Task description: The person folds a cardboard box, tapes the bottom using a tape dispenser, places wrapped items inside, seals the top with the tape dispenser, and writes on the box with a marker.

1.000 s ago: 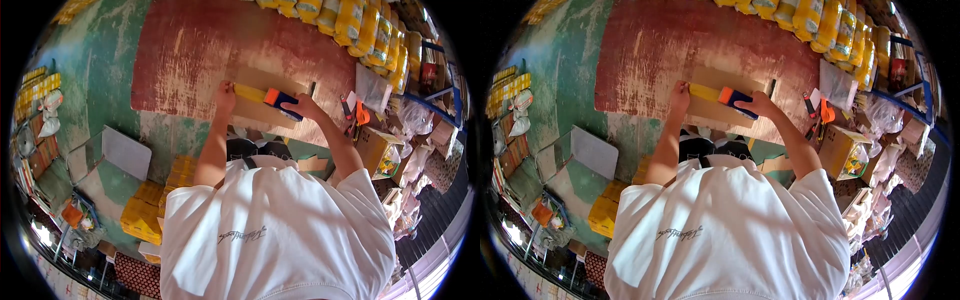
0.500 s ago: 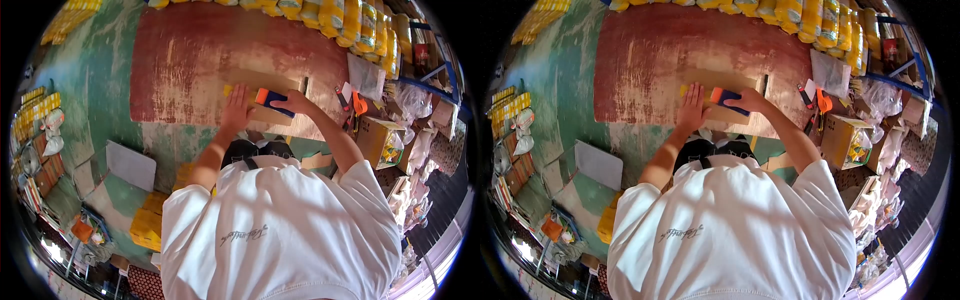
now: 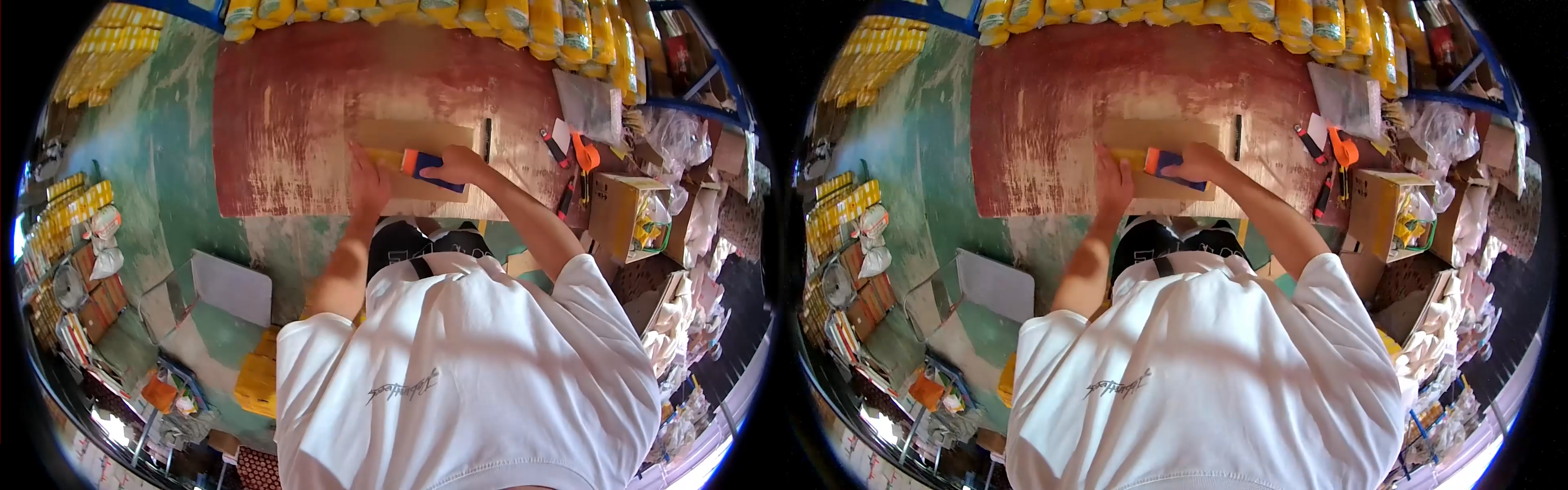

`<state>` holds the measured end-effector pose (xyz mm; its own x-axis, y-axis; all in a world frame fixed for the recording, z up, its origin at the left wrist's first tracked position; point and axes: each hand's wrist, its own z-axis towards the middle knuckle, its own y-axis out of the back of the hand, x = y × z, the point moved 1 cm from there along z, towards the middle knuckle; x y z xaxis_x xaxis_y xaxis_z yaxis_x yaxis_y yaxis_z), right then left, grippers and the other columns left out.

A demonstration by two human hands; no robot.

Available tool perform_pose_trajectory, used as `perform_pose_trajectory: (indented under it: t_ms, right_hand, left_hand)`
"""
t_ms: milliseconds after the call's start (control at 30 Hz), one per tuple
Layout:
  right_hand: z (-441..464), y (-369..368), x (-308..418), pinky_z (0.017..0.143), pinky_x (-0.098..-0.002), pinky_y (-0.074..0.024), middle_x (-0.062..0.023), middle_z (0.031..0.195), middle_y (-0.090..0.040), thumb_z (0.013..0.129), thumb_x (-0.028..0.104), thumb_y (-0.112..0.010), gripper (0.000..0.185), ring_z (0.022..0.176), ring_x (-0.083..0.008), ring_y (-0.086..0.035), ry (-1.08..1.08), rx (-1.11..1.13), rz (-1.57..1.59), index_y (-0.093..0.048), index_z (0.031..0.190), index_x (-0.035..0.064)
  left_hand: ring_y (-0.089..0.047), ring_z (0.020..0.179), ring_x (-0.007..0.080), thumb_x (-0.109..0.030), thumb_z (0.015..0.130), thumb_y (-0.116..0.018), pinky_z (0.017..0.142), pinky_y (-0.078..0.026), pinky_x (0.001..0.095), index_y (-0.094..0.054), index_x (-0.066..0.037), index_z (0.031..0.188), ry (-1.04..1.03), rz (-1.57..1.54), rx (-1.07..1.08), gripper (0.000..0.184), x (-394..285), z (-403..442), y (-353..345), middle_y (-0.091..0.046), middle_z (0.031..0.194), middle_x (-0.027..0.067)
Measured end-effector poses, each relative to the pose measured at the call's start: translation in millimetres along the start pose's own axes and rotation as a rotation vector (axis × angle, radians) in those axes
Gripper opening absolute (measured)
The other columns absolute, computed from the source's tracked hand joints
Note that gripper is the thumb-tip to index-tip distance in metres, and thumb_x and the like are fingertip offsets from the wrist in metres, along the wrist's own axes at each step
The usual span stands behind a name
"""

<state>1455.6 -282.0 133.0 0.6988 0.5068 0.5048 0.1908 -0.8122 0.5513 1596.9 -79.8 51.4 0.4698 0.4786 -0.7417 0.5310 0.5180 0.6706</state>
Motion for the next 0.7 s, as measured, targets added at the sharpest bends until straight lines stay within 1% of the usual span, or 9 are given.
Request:
perform_pose_trajectory:
  t_ms: [100, 200, 267, 300, 400, 433, 533, 633, 700]
  right_hand:
    - [-3, -2, -6, 0.071, -0.0418, -0.0568, -0.0193, 0.078, -0.073, 0.085, 0.056, -0.075, 0.061, 0.073, -0.0319, -0.073, 0.049, -0.037, 0.136, -0.073, 0.097, -0.004]
    - [-27, 24, 1, 0.066, -0.037, -0.0565, -0.0129, 0.072, -0.073, 0.088, 0.052, -0.075, 0.054, 0.065, -0.0248, -0.072, 0.044, 0.015, 0.179, -0.074, 0.096, -0.0017]
    - [-43, 33, -23, 0.063, -0.0333, -0.0559, -0.0086, 0.068, -0.073, 0.088, 0.051, -0.075, 0.051, 0.061, -0.0199, -0.071, 0.037, 0.078, 0.198, -0.075, 0.094, -0.0001]
    - [-51, 39, -29, 0.06, -0.0302, -0.0546, -0.006, 0.065, -0.072, 0.089, 0.051, -0.074, 0.049, 0.061, -0.0158, -0.071, -0.173, 0.205, 0.237, -0.076, 0.086, 0.0021]
    - [-49, 33, -40, 0.061, -0.0317, -0.0553, -0.0054, 0.064, -0.071, 0.088, 0.054, -0.073, 0.052, 0.06, -0.0166, -0.071, -0.19, 0.144, 0.054, -0.076, 0.075, 0.0041]
    - [-46, 32, -40, 0.063, -0.0336, -0.0562, -0.0032, 0.062, -0.071, 0.087, 0.059, -0.071, 0.054, 0.059, -0.0168, -0.071, -0.168, 0.122, -0.055, -0.076, 0.069, 0.0077]
    - [-49, 35, -36, 0.064, -0.0353, -0.0566, -0.0009, 0.06, -0.07, 0.085, 0.062, -0.07, 0.054, 0.059, -0.0174, -0.07, -0.206, 0.03, -0.094, -0.076, 0.067, 0.0111]
    - [-57, 51, -27, 0.066, -0.0369, -0.0564, -0.0011, 0.06, -0.07, 0.081, 0.065, -0.069, 0.056, 0.062, -0.0208, -0.071, -0.159, 0.061, -0.069, -0.077, 0.067, 0.0121]
    - [-62, 60, -17, 0.065, -0.0367, -0.0563, -0.0008, 0.06, -0.069, 0.081, 0.066, -0.068, 0.056, 0.063, -0.0206, -0.071, -0.137, 0.044, -0.111, -0.076, 0.067, 0.0124]
  left_hand:
    - [-0.049, 0.133, 0.0502, -0.034, 0.104, -0.05, 0.108, -0.046, 0.0503, -0.015, 0.009, 0.159, 0.156, 0.348, 0.047, 0.078, 5, 8, -21, -0.037, 0.154, 0.0334]
    - [-0.057, 0.122, 0.0487, -0.035, 0.105, -0.049, 0.097, -0.053, 0.0521, -0.016, 0.006, 0.159, 0.28, 0.283, 0.137, 0.076, -13, 15, -7, -0.042, 0.15, 0.032]
    - [-0.06, 0.116, 0.0484, -0.04, 0.104, -0.051, 0.093, -0.055, 0.0525, -0.015, 0.005, 0.16, 0.216, 0.342, 0.071, 0.08, -8, 14, -12, -0.043, 0.149, 0.0313]
    - [-0.061, 0.114, 0.0483, -0.042, 0.103, -0.053, 0.091, -0.055, 0.0527, -0.015, 0.005, 0.16, 0.188, 0.374, 0.037, 0.083, -12, 13, -8, -0.044, 0.148, 0.031]
    - [-0.059, 0.117, 0.0481, -0.05, 0.098, -0.06, 0.09, -0.056, 0.0522, -0.015, 0.001, 0.161, 0.145, 0.265, 0.044, 0.093, -24, 14, 6, -0.041, 0.15, 0.0312]
    - [-0.058, 0.118, 0.0482, -0.052, 0.096, -0.062, 0.091, -0.056, 0.0523, -0.015, 0.0, 0.161, 0.124, 0.283, 0.065, 0.096, -25, 16, 8, -0.04, 0.15, 0.0314]
    - [-0.054, 0.123, 0.0486, -0.055, 0.092, -0.067, 0.094, -0.054, 0.0529, -0.014, -0.002, 0.162, 0.087, 0.309, 0.115, 0.103, -27, 14, 12, -0.037, 0.152, 0.0316]
    - [-0.051, 0.126, 0.049, -0.054, 0.091, -0.068, 0.098, -0.051, 0.0536, -0.013, -0.005, 0.163, 0.109, 0.281, 0.115, 0.104, -28, 22, 5, -0.036, 0.153, 0.0309]
    - [-0.05, 0.128, 0.0495, -0.055, 0.091, -0.069, 0.101, -0.049, 0.0538, -0.012, -0.007, 0.164, 0.151, 0.309, 0.136, 0.104, -26, 16, 4, -0.036, 0.153, 0.0302]
